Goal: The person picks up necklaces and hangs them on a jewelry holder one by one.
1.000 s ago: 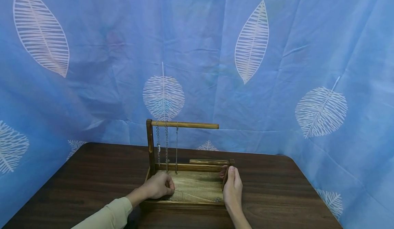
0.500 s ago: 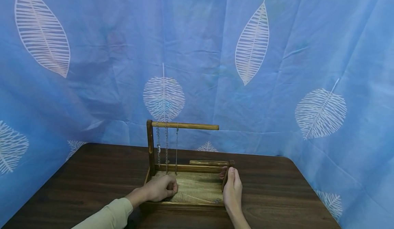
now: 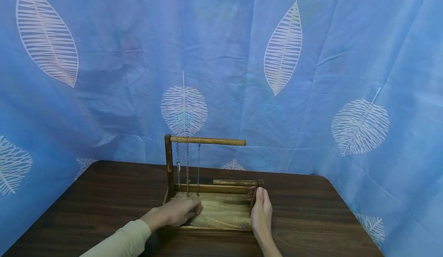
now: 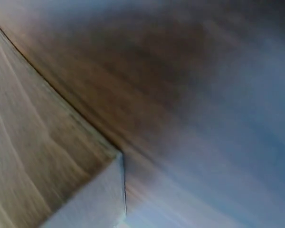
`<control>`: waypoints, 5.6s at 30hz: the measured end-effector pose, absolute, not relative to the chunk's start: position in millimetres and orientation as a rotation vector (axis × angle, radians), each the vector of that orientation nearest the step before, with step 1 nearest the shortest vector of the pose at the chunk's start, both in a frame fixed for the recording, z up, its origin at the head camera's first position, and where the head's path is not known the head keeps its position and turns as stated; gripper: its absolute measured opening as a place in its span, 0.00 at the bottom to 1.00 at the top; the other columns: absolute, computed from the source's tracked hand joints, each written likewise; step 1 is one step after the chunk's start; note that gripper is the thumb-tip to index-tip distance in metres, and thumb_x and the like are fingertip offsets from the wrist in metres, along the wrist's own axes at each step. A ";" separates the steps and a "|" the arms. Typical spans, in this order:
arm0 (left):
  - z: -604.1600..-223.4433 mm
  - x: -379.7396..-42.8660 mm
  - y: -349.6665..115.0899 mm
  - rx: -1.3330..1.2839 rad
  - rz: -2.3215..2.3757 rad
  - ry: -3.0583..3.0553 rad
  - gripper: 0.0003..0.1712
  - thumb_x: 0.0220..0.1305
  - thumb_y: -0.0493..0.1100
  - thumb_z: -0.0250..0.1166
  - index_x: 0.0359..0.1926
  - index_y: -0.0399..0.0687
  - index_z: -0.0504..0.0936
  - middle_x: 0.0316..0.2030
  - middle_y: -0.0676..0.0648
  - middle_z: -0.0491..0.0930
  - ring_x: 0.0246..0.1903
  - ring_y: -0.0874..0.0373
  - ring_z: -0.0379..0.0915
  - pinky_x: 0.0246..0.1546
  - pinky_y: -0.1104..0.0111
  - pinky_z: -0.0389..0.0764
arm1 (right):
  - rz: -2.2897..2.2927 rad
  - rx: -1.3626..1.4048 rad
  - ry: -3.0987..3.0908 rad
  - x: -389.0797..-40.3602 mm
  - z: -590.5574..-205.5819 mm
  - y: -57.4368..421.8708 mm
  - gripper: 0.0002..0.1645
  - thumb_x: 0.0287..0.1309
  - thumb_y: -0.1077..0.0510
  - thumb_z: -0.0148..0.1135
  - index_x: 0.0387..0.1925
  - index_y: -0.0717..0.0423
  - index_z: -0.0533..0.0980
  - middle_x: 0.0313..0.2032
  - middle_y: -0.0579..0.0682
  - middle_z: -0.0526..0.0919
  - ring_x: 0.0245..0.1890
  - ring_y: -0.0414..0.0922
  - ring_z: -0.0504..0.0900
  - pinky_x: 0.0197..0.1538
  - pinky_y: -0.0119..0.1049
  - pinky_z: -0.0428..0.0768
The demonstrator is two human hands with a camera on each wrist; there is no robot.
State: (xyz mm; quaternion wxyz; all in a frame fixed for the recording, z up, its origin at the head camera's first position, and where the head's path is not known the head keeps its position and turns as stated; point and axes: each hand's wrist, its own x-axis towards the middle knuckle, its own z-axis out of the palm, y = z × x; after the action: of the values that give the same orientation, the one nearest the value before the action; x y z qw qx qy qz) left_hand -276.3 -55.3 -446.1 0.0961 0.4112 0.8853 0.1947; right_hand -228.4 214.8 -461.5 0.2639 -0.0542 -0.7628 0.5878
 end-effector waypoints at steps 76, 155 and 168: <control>-415.8 -276.7 -85.2 1.186 0.807 2.428 0.07 0.74 0.37 0.59 0.35 0.51 0.76 0.24 0.58 0.68 0.20 0.67 0.58 0.26 0.70 0.64 | 1.622 -0.144 -2.078 -226.0 -463.1 216.1 0.30 0.82 0.44 0.30 0.56 0.61 0.73 0.41 0.56 0.80 0.44 0.50 0.78 0.48 0.46 0.74; -273.1 -268.3 -102.6 1.011 1.923 2.088 0.11 0.75 0.37 0.60 0.53 0.37 0.78 0.46 0.39 0.80 0.31 0.50 0.78 0.34 0.55 0.83 | 1.577 -0.139 -2.057 -227.6 -463.2 215.4 0.32 0.82 0.42 0.30 0.52 0.63 0.74 0.38 0.55 0.80 0.42 0.51 0.78 0.46 0.44 0.75; -267.3 -273.6 -106.1 1.049 1.959 2.075 0.11 0.75 0.35 0.59 0.54 0.36 0.78 0.39 0.40 0.81 0.31 0.52 0.79 0.34 0.56 0.84 | 1.597 -0.112 -2.068 -224.3 -457.4 214.6 0.29 0.83 0.48 0.30 0.54 0.63 0.73 0.40 0.56 0.80 0.43 0.52 0.78 0.45 0.44 0.75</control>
State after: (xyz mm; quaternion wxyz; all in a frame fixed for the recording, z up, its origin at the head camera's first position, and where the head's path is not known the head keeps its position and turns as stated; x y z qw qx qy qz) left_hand -273.6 -106.1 -267.3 0.0508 0.3445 0.6816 0.6435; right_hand -224.3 214.6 -457.4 0.2602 -0.0415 -0.7636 0.5895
